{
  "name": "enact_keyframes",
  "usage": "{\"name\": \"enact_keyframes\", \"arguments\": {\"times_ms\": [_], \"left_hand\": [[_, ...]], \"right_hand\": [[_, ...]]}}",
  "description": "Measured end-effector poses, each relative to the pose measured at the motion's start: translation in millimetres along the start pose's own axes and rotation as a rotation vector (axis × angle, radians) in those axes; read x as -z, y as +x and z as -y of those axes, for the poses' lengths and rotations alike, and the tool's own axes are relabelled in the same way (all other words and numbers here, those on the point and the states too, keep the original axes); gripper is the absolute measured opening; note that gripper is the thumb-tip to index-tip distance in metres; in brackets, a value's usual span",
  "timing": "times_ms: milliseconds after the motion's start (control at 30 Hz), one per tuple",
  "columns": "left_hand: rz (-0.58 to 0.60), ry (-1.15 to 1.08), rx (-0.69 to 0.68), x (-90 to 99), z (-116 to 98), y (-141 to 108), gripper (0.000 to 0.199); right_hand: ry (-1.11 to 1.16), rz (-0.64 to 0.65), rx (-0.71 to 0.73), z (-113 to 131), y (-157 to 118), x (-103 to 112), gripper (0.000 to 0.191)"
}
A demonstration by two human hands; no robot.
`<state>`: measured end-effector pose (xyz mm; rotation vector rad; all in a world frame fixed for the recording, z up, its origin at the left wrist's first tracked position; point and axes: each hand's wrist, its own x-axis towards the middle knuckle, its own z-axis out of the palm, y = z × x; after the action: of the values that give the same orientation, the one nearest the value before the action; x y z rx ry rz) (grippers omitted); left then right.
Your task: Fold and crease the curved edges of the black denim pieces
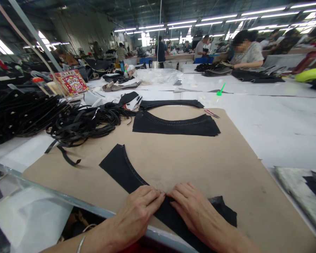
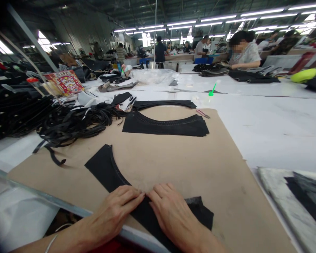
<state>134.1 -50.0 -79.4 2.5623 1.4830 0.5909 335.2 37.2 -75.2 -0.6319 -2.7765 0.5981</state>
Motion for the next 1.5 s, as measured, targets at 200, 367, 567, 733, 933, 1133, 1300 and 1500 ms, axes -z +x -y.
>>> {"name": "enact_keyframes", "arguments": {"times_ms": [200, 367, 567, 733, 933, 1133, 1300, 1500], "left_hand": [[0.035, -0.008, 0.039, 1.2, -1.4, 1.0, 0.043], [0.045, 0.029, 0.067, -0.5, -6.6, 4.4, 0.045], [-0.011, 0.064, 0.039, -3.9, -7.0, 4.1, 0.046], [-0.025, 0.023, 0.024, -4.9, -11.7, 8.4, 0.047], [0.019, -0.018, -0.036, -20.0, -20.7, 13.9, 0.055], [0.014, -0.018, -0.059, -28.3, -16.6, 13.0, 0.057], [0.05, 0.008, -0.045, -27.2, -20.0, 18.9, 0.05], [0.019, 0.085, -0.069, -28.1, -25.0, 22.2, 0.052]], "right_hand": [[0.088, 0.038, -0.052, -4.6, -7.1, 14.7, 0.016], [0.061, 0.065, -0.022, -9.3, -12.7, 17.0, 0.017], [-0.052, 0.082, 0.056, -14.8, -23.3, 17.3, 0.017], [-0.103, 0.053, 0.108, -18.6, -27.5, 15.9, 0.019], [-0.132, 0.025, 0.129, -18.8, -28.8, 15.5, 0.015], [-0.075, 0.006, 0.07, -23.7, -34.0, 27.3, 0.014], [-0.091, 0.038, 0.069, -30.7, -41.5, 31.0, 0.02], [-0.143, 0.027, 0.117, -38.2, -48.9, 31.7, 0.017]]}}
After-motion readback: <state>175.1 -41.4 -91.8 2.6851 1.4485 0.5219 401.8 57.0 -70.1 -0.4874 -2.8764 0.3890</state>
